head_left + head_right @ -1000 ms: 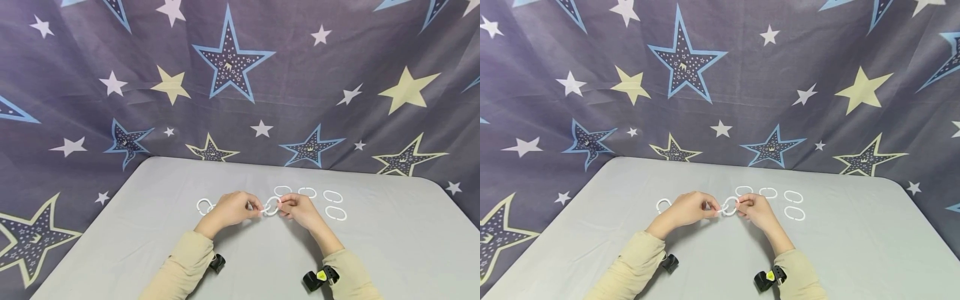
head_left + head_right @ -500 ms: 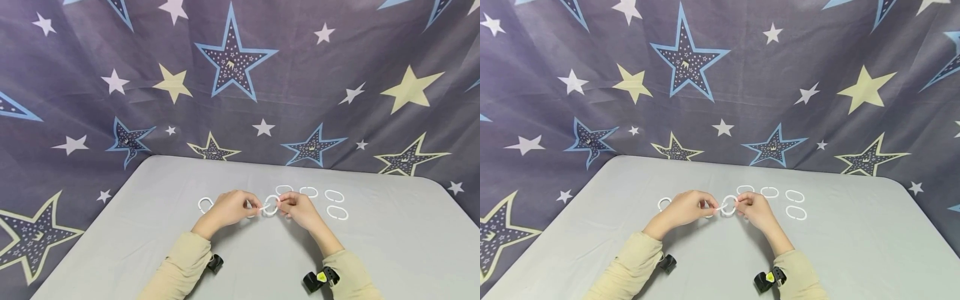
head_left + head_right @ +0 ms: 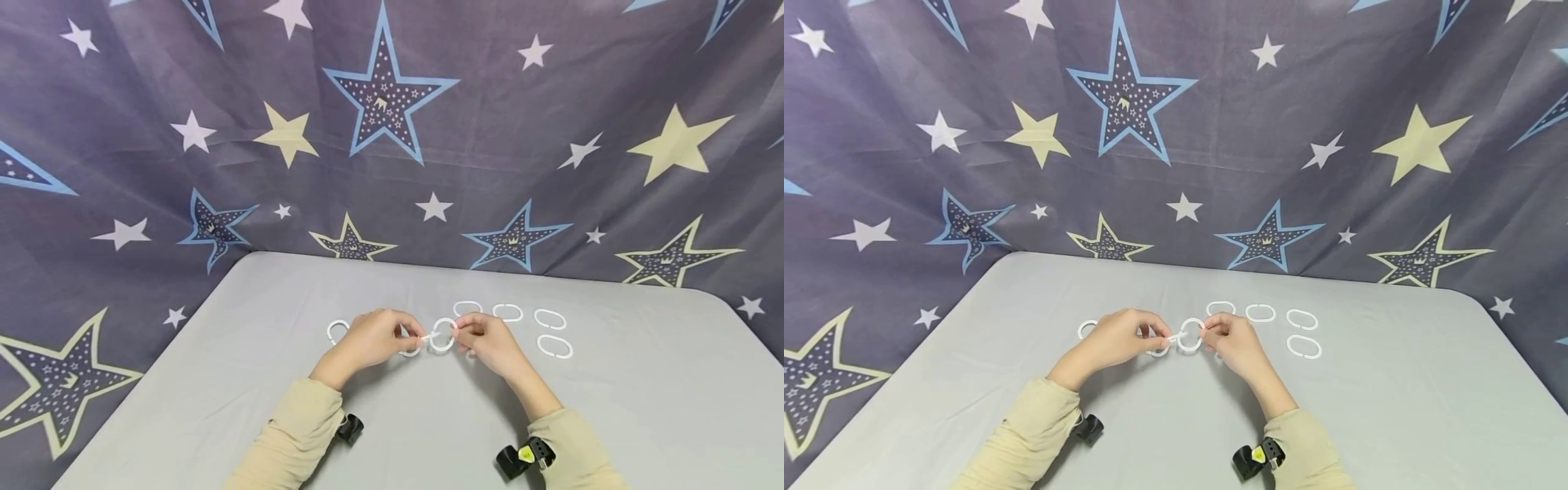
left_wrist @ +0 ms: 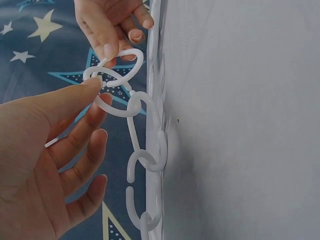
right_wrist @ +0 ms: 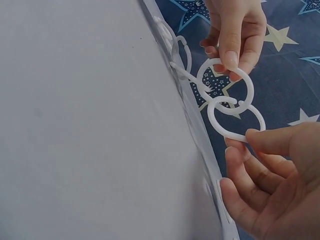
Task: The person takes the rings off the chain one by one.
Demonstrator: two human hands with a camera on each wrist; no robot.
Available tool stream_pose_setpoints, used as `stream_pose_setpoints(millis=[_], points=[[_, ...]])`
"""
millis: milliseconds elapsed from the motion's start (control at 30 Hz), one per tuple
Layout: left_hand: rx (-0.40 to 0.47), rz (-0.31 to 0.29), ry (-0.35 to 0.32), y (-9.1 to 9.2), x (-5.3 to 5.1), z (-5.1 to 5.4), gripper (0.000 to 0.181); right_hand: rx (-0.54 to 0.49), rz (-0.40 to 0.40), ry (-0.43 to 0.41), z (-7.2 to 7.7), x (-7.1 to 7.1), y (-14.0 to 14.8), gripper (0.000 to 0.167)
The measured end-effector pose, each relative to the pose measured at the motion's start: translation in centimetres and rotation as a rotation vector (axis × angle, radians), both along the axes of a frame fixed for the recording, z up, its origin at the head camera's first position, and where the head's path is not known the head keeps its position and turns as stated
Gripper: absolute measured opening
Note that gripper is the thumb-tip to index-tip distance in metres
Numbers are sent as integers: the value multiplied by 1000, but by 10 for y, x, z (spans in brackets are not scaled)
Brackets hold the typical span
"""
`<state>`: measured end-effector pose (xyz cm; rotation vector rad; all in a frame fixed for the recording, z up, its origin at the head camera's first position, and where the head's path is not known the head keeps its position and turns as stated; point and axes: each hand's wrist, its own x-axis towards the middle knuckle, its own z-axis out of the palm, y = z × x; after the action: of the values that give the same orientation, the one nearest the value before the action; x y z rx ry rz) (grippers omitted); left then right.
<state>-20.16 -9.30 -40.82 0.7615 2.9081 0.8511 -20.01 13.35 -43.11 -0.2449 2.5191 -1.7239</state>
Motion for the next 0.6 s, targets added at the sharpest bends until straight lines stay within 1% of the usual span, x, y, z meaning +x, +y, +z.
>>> stream_pose_setpoints(millis=[133,333,600], points=[[4,3,7,-1,0,1,6,12,-3,17,0,0,-1,11],[12,12,35,-3,-1,3,7,20,0,29,-1,0,-1,14],[28,46,60,-3,-1,2,7,34,-25,26,-3,0,-4,14]])
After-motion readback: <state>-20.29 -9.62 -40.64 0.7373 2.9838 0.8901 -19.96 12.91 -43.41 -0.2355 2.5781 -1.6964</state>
